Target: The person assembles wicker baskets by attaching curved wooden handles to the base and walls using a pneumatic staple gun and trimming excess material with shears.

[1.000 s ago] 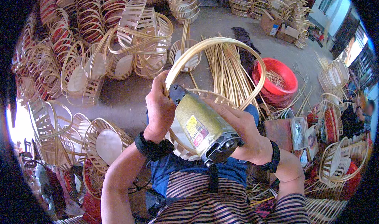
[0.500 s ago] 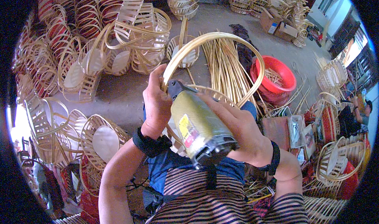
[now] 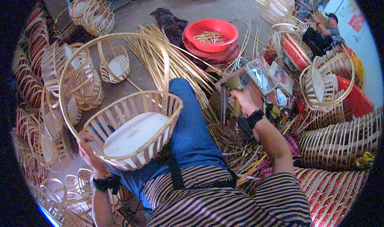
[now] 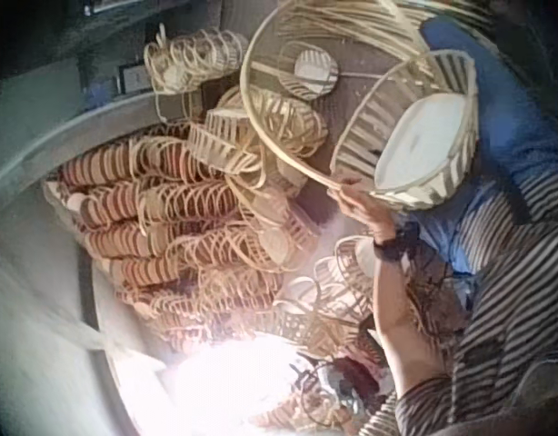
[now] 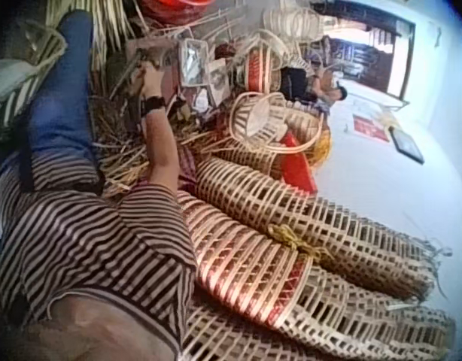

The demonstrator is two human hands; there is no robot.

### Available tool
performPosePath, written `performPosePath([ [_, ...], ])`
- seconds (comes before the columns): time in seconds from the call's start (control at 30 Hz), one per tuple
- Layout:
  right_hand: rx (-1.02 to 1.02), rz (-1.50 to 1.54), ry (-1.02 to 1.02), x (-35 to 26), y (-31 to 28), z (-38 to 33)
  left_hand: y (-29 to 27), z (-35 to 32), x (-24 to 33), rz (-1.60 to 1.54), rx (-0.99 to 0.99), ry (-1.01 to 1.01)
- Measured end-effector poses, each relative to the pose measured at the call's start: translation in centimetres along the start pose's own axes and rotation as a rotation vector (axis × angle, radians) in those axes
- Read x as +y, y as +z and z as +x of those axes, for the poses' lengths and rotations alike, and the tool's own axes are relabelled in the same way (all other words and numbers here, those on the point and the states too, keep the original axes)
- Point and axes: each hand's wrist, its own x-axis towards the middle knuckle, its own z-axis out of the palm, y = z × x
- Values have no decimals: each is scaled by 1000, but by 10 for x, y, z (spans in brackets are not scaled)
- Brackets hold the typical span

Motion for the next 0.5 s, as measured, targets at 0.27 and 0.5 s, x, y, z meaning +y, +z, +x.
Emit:
performPosePath([
  [0.27,166,151,90,75,-66,16,16,62,48,65,48,-155],
  [0.5,632,-1053,-93,97,-123,1,64,63,30,638,-116,-213],
])
